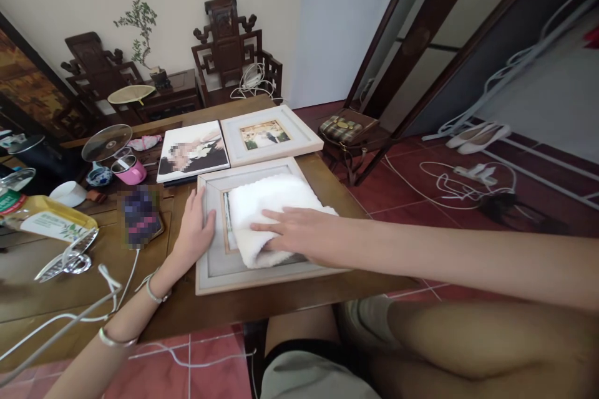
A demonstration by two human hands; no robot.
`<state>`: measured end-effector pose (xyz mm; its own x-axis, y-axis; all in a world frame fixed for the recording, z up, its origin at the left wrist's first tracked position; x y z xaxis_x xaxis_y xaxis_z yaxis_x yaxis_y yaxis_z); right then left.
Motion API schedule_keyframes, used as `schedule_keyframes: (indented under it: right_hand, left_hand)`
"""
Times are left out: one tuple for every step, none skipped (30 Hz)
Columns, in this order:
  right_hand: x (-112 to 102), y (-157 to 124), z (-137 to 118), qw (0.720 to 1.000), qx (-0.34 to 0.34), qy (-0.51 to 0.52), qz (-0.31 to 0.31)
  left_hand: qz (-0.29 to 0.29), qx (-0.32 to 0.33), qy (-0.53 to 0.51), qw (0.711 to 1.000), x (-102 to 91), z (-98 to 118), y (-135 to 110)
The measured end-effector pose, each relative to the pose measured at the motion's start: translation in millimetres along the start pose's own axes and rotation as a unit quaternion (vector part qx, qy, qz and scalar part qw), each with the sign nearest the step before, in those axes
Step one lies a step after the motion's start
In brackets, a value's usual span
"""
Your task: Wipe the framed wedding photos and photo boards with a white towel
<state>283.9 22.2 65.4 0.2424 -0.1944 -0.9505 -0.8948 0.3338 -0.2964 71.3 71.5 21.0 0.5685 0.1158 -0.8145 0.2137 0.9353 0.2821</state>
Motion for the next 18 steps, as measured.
schedule_keyframes:
  right_hand:
    - [2.0, -3.4, 5.8, 1.0, -0.007, -0.012, 0.019]
    - [0.6, -7.6, 11.3, 0.999, -0.017, -0.021, 0.038]
    - [-4.6, -13.2, 17.4, 0.997, -0.025, -0.029, 0.061]
    - [-12.6, -20.5, 24.8, 0.995, -0.027, -0.037, 0.086]
    - [-22.1, -29.5, 34.4, 0.993, -0.022, -0.047, 0.109]
    - [-31.7, -40.2, 46.3, 0.99, -0.008, -0.06, 0.129]
    - [-40.3, -52.2, 60.3, 0.987, 0.013, -0.076, 0.142]
    - [-47.2, -65.5, 75.8, 0.984, 0.039, -0.093, 0.149]
    - [-52.7, -80.0, 92.0, 0.979, 0.065, -0.111, 0.156]
    - [-56.8, -95.1, 107.8, 0.973, 0.089, -0.13, 0.166]
    - [-59.4, -110.2, 122.7, 0.967, 0.111, -0.148, 0.177]
    - [-60.3, -124.5, 136.3, 0.96, 0.13, -0.163, 0.185]
    - [-59.7, -137.4, 148.2, 0.955, 0.142, -0.175, 0.192]
    - [-57.9, -148.7, 158.1, 0.951, 0.149, -0.182, 0.2]
    - [-55.1, -158.0, 166.3, 0.95, 0.149, -0.183, 0.205]
    - [-51.4, -165.5, 173.5, 0.95, 0.149, -0.178, 0.207]
    - [-47.5, -171.8, 179.7, 0.95, 0.15, -0.172, 0.211]
    - [-43.5, -177.2, 185.2, 0.951, 0.15, -0.164, 0.216]
  left_hand:
    - [0.001, -0.009, -0.015, 1.0, -0.2, -0.3, 3.5]
    - [0.002, -0.02, -0.031, 0.999, -0.5, -0.7, 7.6]
    - [0.004, -0.033, -0.05, 0.998, -1.0, -1.2, 12.3]
    - [0.006, -0.049, -0.073, 0.996, -1.6, -1.8, 17.4]
    - [0.008, -0.067, -0.102, 0.993, -2.0, -2.1, 23.0]
    - [0.009, -0.088, -0.138, 0.987, -2.2, -2.0, 28.9]
    - [0.012, -0.112, -0.181, 0.977, -2.5, -1.3, 35.0]
    - [0.014, -0.142, -0.229, 0.963, -2.6, 0.1, 40.9]
    - [0.016, -0.18, -0.28, 0.943, -2.6, 2.3, 46.4]
    - [0.017, -0.219, -0.324, 0.92, -2.7, 6.2, 51.6]
    - [0.013, -0.253, -0.365, 0.896, -2.7, 12.3, 56.6]
    - [0.008, -0.282, -0.4, 0.872, -2.8, 20.1, 61.6]
    - [-0.004, -0.301, -0.429, 0.852, -2.5, 29.6, 67.0]
    - [-0.017, -0.318, -0.452, 0.833, -1.5, 39.4, 72.3]
    - [-0.027, -0.335, -0.469, 0.817, 0.5, 48.5, 77.1]
    - [-0.032, -0.35, -0.479, 0.804, 3.5, 56.7, 81.6]
    - [-0.028, -0.365, -0.484, 0.795, 7.3, 63.4, 85.3]
    - [-0.014, -0.381, -0.482, 0.789, 12.0, 68.3, 88.2]
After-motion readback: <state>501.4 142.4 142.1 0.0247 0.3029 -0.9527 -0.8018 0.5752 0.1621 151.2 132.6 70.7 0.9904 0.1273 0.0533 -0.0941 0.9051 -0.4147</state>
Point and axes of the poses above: each hand's wrist, its own y-axis towards the middle knuckle, its own x-axis out of the palm, z = x × y, the point moved 6 cm from there along y, towards the middle knuckle, and after that the axes turned 8 degrees about -z, right-handed, at the moved point
